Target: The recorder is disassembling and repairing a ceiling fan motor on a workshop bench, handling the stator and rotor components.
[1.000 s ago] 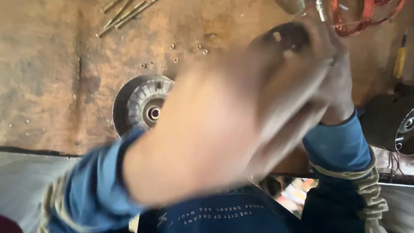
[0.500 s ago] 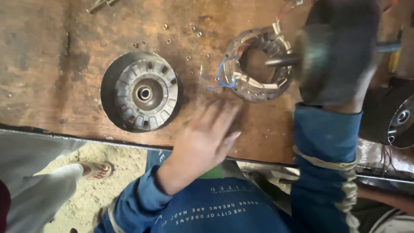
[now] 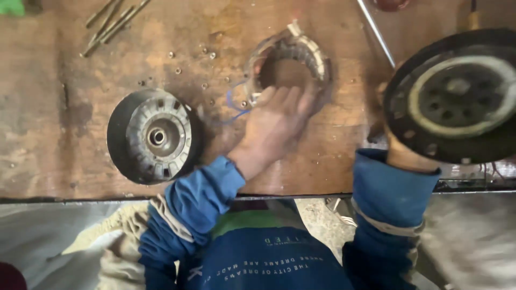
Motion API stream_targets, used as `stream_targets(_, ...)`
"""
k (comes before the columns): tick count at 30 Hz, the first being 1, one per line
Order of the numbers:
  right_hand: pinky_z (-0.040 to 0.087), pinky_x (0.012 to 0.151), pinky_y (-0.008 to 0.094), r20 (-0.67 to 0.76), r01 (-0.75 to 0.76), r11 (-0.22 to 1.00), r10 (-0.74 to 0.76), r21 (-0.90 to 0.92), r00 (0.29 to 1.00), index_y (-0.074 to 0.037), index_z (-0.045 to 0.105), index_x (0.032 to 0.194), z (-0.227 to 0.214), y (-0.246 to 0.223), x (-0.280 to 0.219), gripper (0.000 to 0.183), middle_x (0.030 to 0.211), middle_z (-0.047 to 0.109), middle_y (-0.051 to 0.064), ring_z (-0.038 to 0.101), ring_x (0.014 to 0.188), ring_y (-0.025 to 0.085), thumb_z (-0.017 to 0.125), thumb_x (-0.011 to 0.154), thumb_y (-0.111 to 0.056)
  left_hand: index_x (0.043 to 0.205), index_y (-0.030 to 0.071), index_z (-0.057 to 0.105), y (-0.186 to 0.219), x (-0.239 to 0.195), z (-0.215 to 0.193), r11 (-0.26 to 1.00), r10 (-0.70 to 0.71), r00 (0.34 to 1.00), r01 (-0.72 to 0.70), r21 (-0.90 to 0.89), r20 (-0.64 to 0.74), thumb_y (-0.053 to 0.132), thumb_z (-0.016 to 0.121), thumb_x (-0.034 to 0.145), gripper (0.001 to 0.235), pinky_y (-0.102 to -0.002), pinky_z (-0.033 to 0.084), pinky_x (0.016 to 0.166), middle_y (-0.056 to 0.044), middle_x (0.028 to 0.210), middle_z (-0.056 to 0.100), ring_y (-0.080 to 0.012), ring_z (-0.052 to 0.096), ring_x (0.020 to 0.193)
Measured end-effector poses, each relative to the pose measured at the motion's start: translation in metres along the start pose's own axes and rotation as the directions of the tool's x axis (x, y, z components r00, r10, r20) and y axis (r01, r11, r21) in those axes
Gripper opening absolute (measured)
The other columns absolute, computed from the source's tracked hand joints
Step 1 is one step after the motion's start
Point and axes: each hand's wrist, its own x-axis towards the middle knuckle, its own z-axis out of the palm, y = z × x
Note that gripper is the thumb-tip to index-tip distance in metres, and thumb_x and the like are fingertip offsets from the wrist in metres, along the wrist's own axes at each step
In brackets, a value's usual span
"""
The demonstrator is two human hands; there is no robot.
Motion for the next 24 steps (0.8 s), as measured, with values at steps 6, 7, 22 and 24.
stream_targets(6,0.05,0.085,0.033,-0.127,0.037,0.998,-0.044,-0.057,0.991,-0.005,0.051,0.127,-0.004,0.007,-0.003,0.027,0.116,0.06,0.014,0.059,0.095,0.023,0.062,0.105,-0.017,0.132,0.003,0.056,-0.009,0.002,-0.056,0.724,-0.451,0.885,0.286,-0.627,-0.117,0.021,0.088,0.077,0.067,-0.036,0.056,0.09,-0.012,0.111,0.071,-0.0245,0.071,0.1)
stream_targets(7,0.05,0.086,0.034,-0.141,0.043,0.997,-0.052,-0.063,0.989,-0.005,0.051,0.126,-0.003,0.009,-0.001,0.026,0.116,0.06,0.014,0.059,0.095,0.023,0.062,0.105,-0.017,0.137,0.0,0.056,-0.011,0.0,-0.067,0.585,-0.568,0.816,0.311,-0.749,-0.105,0.019,0.088,0.078,0.07,-0.032,0.058,0.09,-0.012,0.113,0.072,-0.0209,0.073,0.1)
stream_targets(22,0.044,0.122,0.034,-0.021,-0.185,0.918,0.205,0.349,0.978,-0.006,0.042,0.151,0.033,0.053,-0.035,0.035,0.148,0.051,0.01,0.054,0.14,0.018,0.041,0.122,-0.027,0.136,-0.003,0.05,-0.009,-0.016,-0.05,0.024,-0.624,0.78,0.089,-0.996,0.055,0.011,0.085,0.09,0.059,-0.032,0.055,0.103,-0.011,0.126,0.064,-0.0154,0.064,0.114)
stream_targets(24,0.048,0.12,0.037,0.004,-0.216,0.881,0.237,0.42,0.972,-0.008,0.041,0.151,0.04,0.036,-0.029,0.036,0.148,0.053,0.011,0.057,0.136,0.02,0.04,0.121,-0.028,0.136,-0.003,0.049,-0.009,-0.019,-0.051,0.05,-0.627,0.778,0.094,-0.994,0.042,0.013,0.085,0.091,0.059,-0.032,0.055,0.103,-0.011,0.126,0.065,-0.015,0.064,0.114)
